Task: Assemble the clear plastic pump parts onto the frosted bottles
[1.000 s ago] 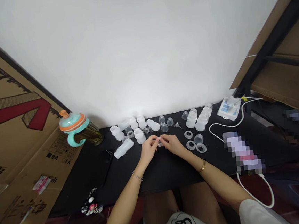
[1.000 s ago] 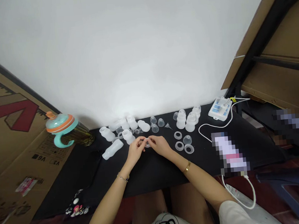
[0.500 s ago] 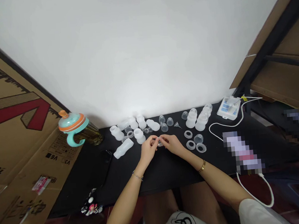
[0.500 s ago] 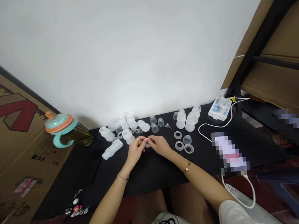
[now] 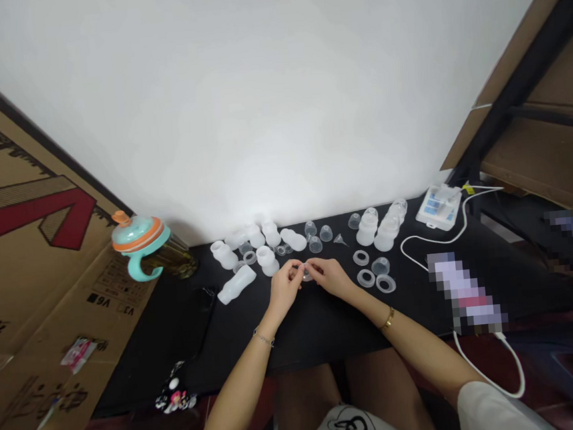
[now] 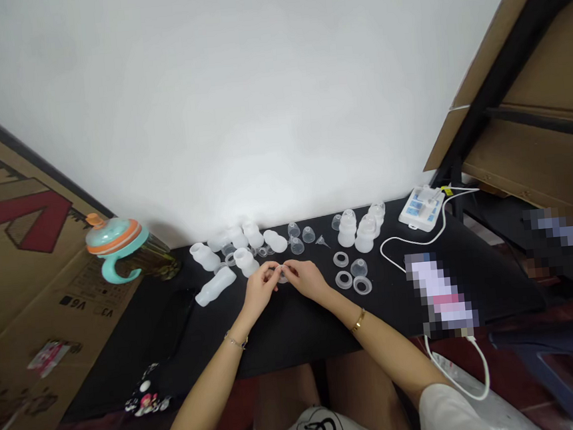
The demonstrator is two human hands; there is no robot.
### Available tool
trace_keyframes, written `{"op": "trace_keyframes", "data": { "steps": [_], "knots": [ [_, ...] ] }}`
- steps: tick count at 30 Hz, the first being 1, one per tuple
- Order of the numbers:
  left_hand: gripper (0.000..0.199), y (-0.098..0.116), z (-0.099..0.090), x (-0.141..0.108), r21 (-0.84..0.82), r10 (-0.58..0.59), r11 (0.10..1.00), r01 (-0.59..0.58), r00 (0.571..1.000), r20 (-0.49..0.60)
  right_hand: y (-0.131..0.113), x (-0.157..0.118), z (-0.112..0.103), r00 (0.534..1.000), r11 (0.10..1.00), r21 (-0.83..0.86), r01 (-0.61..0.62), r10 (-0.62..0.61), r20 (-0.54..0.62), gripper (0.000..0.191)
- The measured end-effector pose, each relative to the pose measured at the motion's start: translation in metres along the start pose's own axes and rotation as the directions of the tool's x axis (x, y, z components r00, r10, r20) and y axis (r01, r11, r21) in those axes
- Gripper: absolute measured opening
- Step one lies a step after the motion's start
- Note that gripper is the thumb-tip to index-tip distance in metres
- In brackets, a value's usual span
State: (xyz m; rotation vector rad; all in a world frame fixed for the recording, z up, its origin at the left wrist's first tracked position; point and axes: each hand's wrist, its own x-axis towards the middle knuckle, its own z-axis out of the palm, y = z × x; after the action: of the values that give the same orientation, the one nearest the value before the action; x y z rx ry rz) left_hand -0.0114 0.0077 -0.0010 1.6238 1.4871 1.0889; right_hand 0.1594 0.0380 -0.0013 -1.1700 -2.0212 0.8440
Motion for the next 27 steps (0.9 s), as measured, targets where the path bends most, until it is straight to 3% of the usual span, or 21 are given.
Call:
{"op": "trace_keyframes", "data": {
  "steps": [27],
  "knots": [
    [0.027,-0.0015,0.0014,-0.0010,0.031,0.009,0.999,-0.009,1.000,-0.002,-0.0035,-0.0013,-0.0022,1.000,1.000,-0.017,0.009,-0.009,-0.010,0.027]
  ]
}}
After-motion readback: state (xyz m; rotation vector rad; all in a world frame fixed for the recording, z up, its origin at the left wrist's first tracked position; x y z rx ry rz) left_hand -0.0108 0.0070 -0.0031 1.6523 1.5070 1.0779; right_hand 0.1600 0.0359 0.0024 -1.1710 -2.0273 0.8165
